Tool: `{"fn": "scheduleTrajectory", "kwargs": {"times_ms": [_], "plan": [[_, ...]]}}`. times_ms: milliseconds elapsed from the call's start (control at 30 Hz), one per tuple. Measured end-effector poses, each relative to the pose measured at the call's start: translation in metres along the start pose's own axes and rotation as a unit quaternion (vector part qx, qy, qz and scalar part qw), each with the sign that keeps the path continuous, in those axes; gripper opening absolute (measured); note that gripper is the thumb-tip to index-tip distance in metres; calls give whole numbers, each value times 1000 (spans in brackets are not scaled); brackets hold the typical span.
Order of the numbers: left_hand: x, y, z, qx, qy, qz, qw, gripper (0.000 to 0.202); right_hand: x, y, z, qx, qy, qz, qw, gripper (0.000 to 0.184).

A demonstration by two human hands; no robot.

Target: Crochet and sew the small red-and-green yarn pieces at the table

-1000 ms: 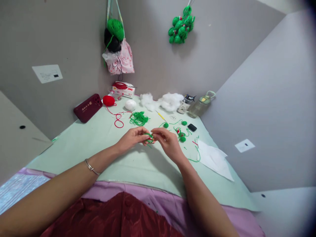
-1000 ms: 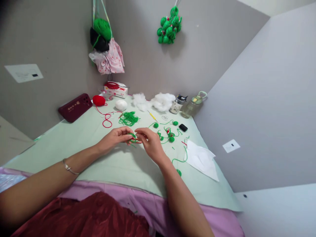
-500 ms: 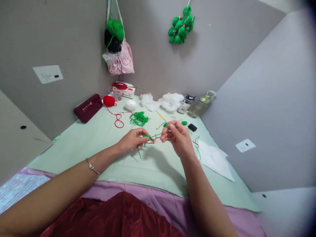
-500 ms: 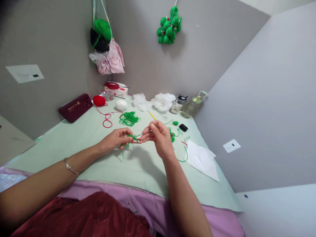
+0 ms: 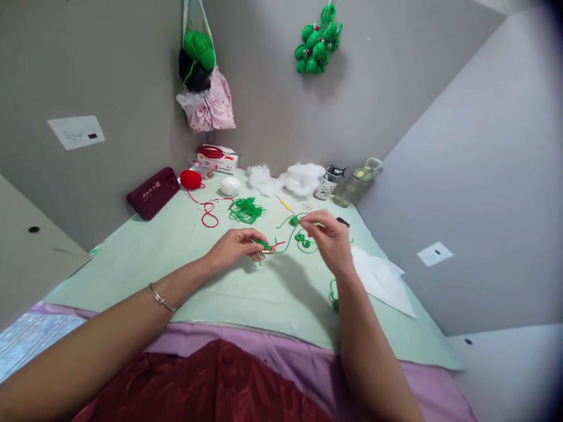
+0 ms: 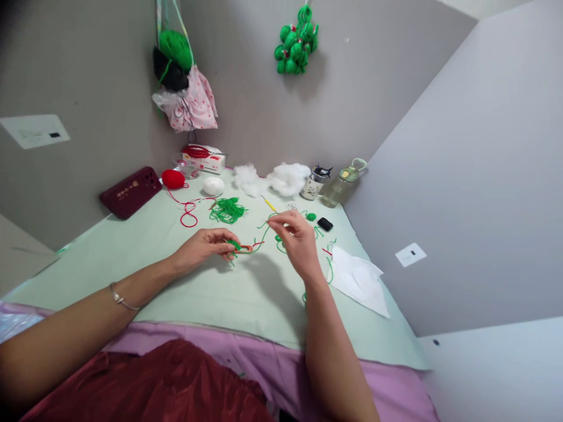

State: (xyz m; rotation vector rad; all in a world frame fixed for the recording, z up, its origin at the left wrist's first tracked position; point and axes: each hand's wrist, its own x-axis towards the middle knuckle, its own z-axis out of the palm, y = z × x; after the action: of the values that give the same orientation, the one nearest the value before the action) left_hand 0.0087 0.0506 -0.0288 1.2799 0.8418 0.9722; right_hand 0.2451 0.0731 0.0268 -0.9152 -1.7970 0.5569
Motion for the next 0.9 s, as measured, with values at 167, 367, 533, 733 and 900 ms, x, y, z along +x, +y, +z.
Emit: {"fn": "scheduleTrajectory", "kwargs": {"times_ms": [167, 367, 533, 733, 900], "plan": [[1, -3, -1, -7, -15, 27, 1000, 27, -8, 3, 13, -187, -155, -76, 967, 13], [1, -4, 0, 0, -13, 27, 1000, 26, -9, 7, 17, -260, -181, -87, 945, 16], [0, -1, 1, 7, -12, 27, 1000, 25, -9, 4, 18, -253, -189, -90, 945, 17], [-1, -1, 1, 8, -21, 27, 999, 24, -9, 5, 16, -247, -183, -89, 947, 17], [-1, -2, 0, 10, -27, 30, 999, 24, -9, 6, 15, -241, -185, -86, 949, 15]]}}
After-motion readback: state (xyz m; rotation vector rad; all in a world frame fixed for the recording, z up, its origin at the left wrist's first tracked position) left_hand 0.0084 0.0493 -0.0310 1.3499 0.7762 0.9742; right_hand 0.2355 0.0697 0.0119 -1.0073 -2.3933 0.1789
